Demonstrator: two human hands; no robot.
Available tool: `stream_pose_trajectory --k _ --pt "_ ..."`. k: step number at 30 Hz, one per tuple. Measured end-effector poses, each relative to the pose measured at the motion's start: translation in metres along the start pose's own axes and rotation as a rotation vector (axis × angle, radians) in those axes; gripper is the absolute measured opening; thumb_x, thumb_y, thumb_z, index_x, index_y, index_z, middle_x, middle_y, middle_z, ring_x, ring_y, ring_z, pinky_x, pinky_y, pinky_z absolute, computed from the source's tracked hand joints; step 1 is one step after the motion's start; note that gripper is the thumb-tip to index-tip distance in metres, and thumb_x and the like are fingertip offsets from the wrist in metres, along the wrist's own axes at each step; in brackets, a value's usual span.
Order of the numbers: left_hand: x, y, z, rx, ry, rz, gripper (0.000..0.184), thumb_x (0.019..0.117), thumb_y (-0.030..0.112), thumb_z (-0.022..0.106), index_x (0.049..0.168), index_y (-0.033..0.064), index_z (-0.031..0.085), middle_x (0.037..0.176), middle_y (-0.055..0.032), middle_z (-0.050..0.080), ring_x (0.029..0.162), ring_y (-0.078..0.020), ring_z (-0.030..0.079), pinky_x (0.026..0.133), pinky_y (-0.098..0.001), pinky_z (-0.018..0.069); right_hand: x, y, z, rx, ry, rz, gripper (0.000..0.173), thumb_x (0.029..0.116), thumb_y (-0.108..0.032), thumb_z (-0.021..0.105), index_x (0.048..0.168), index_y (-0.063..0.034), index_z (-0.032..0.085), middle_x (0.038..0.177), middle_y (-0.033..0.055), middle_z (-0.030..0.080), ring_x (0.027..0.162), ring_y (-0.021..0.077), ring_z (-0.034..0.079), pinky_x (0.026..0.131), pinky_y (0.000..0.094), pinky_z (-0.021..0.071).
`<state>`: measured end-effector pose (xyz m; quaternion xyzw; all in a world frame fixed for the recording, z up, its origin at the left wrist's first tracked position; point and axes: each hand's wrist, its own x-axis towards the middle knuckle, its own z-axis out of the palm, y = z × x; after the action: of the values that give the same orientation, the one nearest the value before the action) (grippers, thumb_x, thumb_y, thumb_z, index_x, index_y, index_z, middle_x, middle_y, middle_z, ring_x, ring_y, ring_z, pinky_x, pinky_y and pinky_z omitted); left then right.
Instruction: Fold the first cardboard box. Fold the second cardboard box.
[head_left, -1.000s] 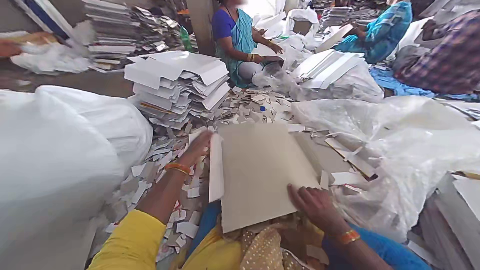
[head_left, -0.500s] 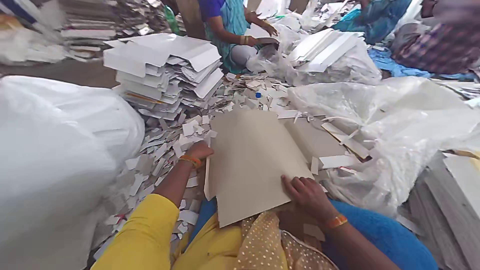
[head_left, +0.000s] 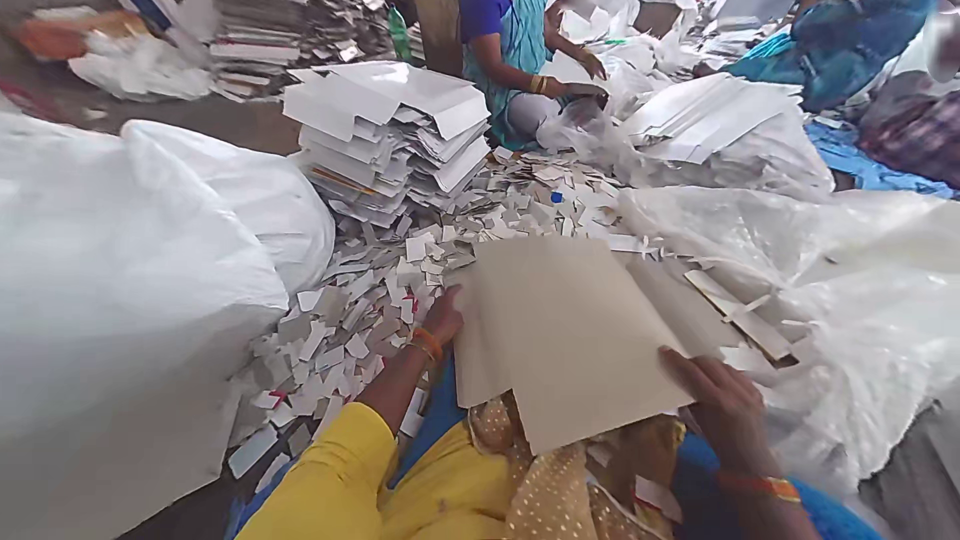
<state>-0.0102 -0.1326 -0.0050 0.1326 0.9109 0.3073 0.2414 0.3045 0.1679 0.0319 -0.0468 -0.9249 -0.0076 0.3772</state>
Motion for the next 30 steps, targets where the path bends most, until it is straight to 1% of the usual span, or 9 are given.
stream_pose_trajectory --k 4,7,10,12,16,20,22,24,30 --pt "0.006 0.004 -0.004 0.135 -0.068 0.013 0.060 0.0979 0.011 0.054 0.157 0.0126 0.040 0.149 -0.0304 0.046 0.133 -0.0464 0.052 0.108 -0.0618 0.0429 0.011 0.006 -0.008 -0.038 0.076 0.040 0.028 0.0906 -0.003 0.055 0.105 -0.0045 0.079 0.074 0.0195 0.067 0.063 0.0370 0.066 0.055 0.0474 0.0518" --pt "0.012 0.013 -0.015 0.254 0.131 0.209 0.038 0.0957 0.009 0.057 0.132 0.0002 0.064 0.153 -0.0281 0.041 0.138 -0.0423 0.047 0.112 -0.0539 0.0417 0.028 0.008 -0.012 -0.051 0.082 0.005 0.027 0.0898 -0.002 0.056 0.102 -0.0048 0.079 0.073 0.0190 0.067 0.063 0.0373 0.067 0.056 0.0482 0.0519" --pt "0.028 0.029 -0.022 0.201 0.000 0.422 0.076 0.0803 -0.006 0.065 0.152 -0.0018 0.040 0.162 -0.0227 0.033 0.148 -0.0379 0.036 0.120 -0.0520 0.0332 0.030 0.014 -0.018 -0.062 0.038 -0.073 0.027 0.0903 -0.002 0.054 0.102 -0.0049 0.079 0.071 0.0181 0.066 0.063 0.0367 0.066 0.056 0.0483 0.0515" --pt "0.043 0.036 -0.017 0.151 -0.171 0.363 0.082 0.0889 0.000 0.067 0.159 0.0013 0.025 0.156 -0.0263 0.040 0.143 -0.0414 0.043 0.116 -0.0570 0.0373 0.028 0.020 -0.027 -0.061 0.010 -0.120 0.028 0.0922 -0.004 0.052 0.101 -0.0049 0.079 0.069 0.0175 0.065 0.061 0.0357 0.066 0.055 0.0472 0.0518" --pt "0.067 0.040 0.007 -0.011 -0.284 0.359 0.049 0.1038 0.012 0.050 0.151 -0.0013 0.043 0.151 -0.0236 0.050 0.142 -0.0355 0.047 0.118 -0.0511 0.0347 0.036 0.031 -0.064 -0.084 -0.038 -0.087 0.030 0.0888 -0.001 0.050 0.099 -0.0034 0.079 0.070 0.0196 0.065 0.059 0.0380 0.065 0.053 0.0495 0.0508" --pt "0.058 0.038 0.009 0.007 -0.361 0.337 0.045 0.1131 0.020 0.030 0.139 -0.0081 0.054 0.142 -0.0297 0.054 0.136 -0.0406 0.050 0.115 -0.0558 0.0348 0.069 0.036 -0.098 0.015 -0.075 0.166 0.026 0.0899 0.003 0.052 0.101 0.0061 0.076 0.090 0.0288 0.072 0.080 0.0479 0.071 0.070 0.0639 0.0540" --pt "0.053 0.036 0.010 -0.113 -0.280 0.278 0.049 0.1135 0.025 0.030 0.133 -0.0096 0.058 0.137 -0.0300 0.058 0.132 -0.0385 0.054 0.113 -0.0533 0.0380 0.100 0.046 -0.119 0.046 -0.071 0.331 0.027 0.0962 0.001 0.050 0.107 0.0089 0.073 0.103 0.0308 0.072 0.098 0.0471 0.071 0.089 0.0642 0.0520" --pt "0.053 0.035 0.015 -0.213 -0.097 0.336 0.040 0.1105 0.017 0.039 0.129 -0.0103 0.061 0.131 -0.0291 0.061 0.126 -0.0360 0.058 0.111 -0.0482 0.0415 0.128 0.060 -0.142 0.042 -0.043 0.510 0.024 0.0995 -0.003 0.052 0.108 0.0079 0.071 0.101 0.0318 0.070 0.096 0.0469 0.068 0.086 0.0682 0.0477" --pt "0.016 0.079 0.020 -0.362 0.172 0.383 0.037 0.1043 0.011 0.050 0.134 -0.0111 0.055 0.128 -0.0298 0.061 0.116 -0.0344 0.062 0.102 -0.0465 0.0496 0.155 0.088 -0.157 0.360 0.248 1.114 0.029 0.0978 -0.025 0.067 0.120 -0.0084 0.060 0.099 0.0034 0.062 0.080 0.0098 0.059 0.072 0.0369 0.0532"
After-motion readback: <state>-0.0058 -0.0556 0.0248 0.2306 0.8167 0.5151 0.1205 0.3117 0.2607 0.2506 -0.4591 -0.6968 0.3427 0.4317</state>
